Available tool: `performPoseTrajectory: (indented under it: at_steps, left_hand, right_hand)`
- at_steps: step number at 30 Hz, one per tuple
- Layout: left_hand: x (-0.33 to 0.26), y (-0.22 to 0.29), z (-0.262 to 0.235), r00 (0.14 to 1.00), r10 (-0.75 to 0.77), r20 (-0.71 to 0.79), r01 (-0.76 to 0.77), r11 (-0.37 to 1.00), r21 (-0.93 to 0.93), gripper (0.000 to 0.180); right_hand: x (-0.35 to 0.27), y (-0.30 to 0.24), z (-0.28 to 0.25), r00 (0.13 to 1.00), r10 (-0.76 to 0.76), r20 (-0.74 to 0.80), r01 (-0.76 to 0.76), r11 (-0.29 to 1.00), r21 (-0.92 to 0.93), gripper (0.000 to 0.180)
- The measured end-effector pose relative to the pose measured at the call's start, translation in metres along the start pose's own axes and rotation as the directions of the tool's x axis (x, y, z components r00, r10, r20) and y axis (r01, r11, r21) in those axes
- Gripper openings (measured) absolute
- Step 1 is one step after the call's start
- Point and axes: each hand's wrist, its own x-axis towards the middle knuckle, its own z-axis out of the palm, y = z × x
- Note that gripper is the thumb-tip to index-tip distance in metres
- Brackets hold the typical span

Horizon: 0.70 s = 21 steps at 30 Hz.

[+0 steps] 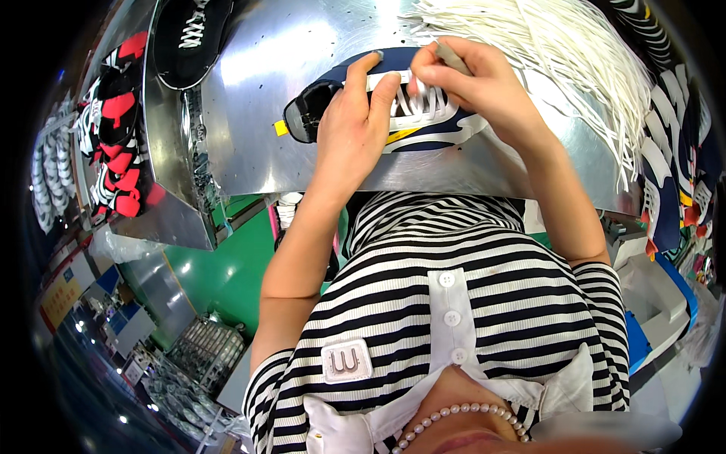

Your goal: The person threads white laces through the eyelets of a blue and white sneaker upper by hand.

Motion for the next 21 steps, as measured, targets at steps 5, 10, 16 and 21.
performPoseTrajectory:
  at_steps: [5,10,16,21]
  left_hand:
    - [-0.002,-0.007,0.006,0.996,-0.034,-0.088,0.032,0.999,-0.027,0.046]
    - [0.002,0.001,0.012,0.986,-0.109,-0.126,0.105,0.994,-0.038,0.052]
    - [0.004,-0.002,0.021,0.961,-0.023,-0.277,0.041,0.997,0.059,0.050]
    - [0.003,-0.005,0.025,0.942,0.060,-0.329,-0.019,0.992,0.127,0.042]
  right_hand:
    - [-0.003,-0.002,-0.004,0.998,-0.007,0.062,0.008,1.000,-0.011,0.012]
    - [0.012,0.026,0.002,0.985,-0.077,-0.157,0.039,0.971,-0.235,0.018]
    - [0.013,0.036,0.005,0.983,-0.093,-0.156,0.060,0.977,-0.204,0.025]
    - [-0.012,0.025,0.001,0.980,-0.147,-0.132,0.099,0.943,-0.319,0.020]
